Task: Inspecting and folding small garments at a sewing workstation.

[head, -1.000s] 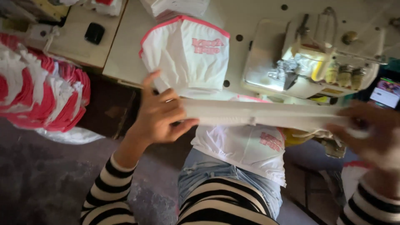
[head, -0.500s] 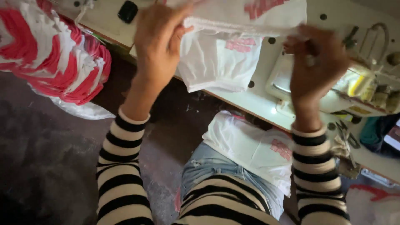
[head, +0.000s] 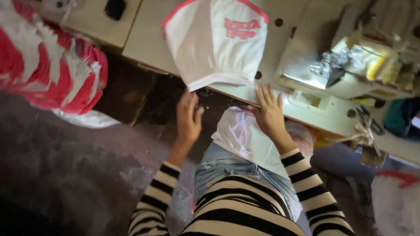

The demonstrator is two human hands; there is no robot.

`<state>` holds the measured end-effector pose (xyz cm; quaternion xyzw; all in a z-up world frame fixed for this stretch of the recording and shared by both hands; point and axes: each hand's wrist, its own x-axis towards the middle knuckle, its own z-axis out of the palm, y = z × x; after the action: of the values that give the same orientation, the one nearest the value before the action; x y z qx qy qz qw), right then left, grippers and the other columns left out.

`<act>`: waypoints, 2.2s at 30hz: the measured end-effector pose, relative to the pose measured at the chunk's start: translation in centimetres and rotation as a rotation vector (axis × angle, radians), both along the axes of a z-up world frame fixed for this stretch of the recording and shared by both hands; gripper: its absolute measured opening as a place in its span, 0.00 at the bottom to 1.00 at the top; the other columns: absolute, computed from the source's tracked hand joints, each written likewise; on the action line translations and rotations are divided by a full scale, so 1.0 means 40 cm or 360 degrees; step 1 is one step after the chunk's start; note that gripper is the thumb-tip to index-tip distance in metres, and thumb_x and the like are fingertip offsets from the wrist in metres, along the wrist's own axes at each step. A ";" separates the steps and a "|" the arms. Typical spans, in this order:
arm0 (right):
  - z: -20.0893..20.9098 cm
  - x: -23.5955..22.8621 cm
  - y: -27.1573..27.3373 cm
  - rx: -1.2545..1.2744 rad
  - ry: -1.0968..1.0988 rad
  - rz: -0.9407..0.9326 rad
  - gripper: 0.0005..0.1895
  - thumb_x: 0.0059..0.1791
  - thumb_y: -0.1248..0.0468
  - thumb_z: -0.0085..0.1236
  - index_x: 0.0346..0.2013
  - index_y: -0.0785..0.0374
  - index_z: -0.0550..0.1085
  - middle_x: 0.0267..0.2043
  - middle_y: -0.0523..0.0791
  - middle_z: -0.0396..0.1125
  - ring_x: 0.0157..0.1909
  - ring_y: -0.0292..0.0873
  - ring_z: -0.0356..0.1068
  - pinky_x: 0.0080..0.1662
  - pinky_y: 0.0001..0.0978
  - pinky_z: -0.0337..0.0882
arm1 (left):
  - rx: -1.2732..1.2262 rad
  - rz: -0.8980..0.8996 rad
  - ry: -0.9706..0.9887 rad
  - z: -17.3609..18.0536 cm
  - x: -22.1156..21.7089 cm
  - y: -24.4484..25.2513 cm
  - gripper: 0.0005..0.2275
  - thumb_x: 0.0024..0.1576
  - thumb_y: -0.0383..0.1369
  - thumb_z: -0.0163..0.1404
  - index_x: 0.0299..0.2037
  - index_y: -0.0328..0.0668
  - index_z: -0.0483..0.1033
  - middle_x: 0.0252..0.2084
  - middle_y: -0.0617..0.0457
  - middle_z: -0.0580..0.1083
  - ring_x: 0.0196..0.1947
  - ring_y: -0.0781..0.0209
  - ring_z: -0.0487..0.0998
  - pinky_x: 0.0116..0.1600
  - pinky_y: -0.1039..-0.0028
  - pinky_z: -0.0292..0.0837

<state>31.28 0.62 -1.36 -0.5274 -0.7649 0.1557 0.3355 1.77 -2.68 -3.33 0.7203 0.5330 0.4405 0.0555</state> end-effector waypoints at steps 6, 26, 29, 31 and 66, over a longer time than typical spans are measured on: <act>-0.043 0.287 -0.112 -0.0077 -0.0669 -0.0263 0.28 0.58 0.49 0.53 0.70 0.55 0.68 0.64 0.53 0.68 0.67 0.60 0.65 0.65 0.80 0.45 | -0.0882 -0.0787 0.0488 -0.257 0.076 -0.205 0.09 0.60 0.44 0.51 0.42 0.55 0.79 0.45 0.59 0.75 0.51 0.56 0.74 0.50 0.62 0.67; -0.018 0.509 -0.651 -0.1323 0.0039 -0.1213 0.14 0.49 0.49 0.64 0.41 0.51 0.85 0.33 0.38 0.77 0.35 0.31 0.67 0.39 0.28 0.65 | -0.0964 -0.0978 -0.0061 0.105 0.086 0.040 0.05 0.59 0.26 0.57 0.34 0.33 0.76 0.32 0.50 0.72 0.32 0.56 0.73 0.41 0.68 0.67; 0.026 0.658 -0.648 -0.1144 -0.0063 -0.1484 0.18 0.49 0.51 0.67 0.48 0.57 0.82 0.47 0.45 0.76 0.44 0.42 0.72 0.45 0.36 0.68 | -0.1476 -0.1160 0.0136 0.371 0.066 0.053 0.04 0.56 0.19 0.54 0.33 0.38 0.80 0.35 0.52 0.78 0.38 0.60 0.81 0.45 0.72 0.74; 0.137 0.651 -0.605 -0.0847 0.0213 -0.1487 0.10 0.55 0.60 0.62 0.50 0.58 0.81 0.46 0.44 0.74 0.43 0.37 0.70 0.46 0.29 0.68 | -0.1465 -0.1435 0.0130 0.522 0.058 0.046 0.06 0.53 0.18 0.54 0.31 0.39 0.79 0.34 0.54 0.78 0.35 0.62 0.80 0.43 0.74 0.72; 0.225 0.225 -0.136 -0.0534 0.1038 -0.0620 0.11 0.47 0.62 0.74 0.41 0.61 0.83 0.27 0.42 0.74 0.32 0.29 0.65 0.39 0.24 0.69 | -0.0219 -0.0648 -0.0367 0.241 0.540 0.063 0.06 0.56 0.36 0.61 0.38 0.49 0.78 0.28 0.56 0.77 0.31 0.56 0.80 0.40 0.70 0.78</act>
<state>40.26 -4.83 7.64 -0.6326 -0.4684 0.3708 0.4929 23.35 -0.17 6.32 0.7523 0.3959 0.4621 0.2525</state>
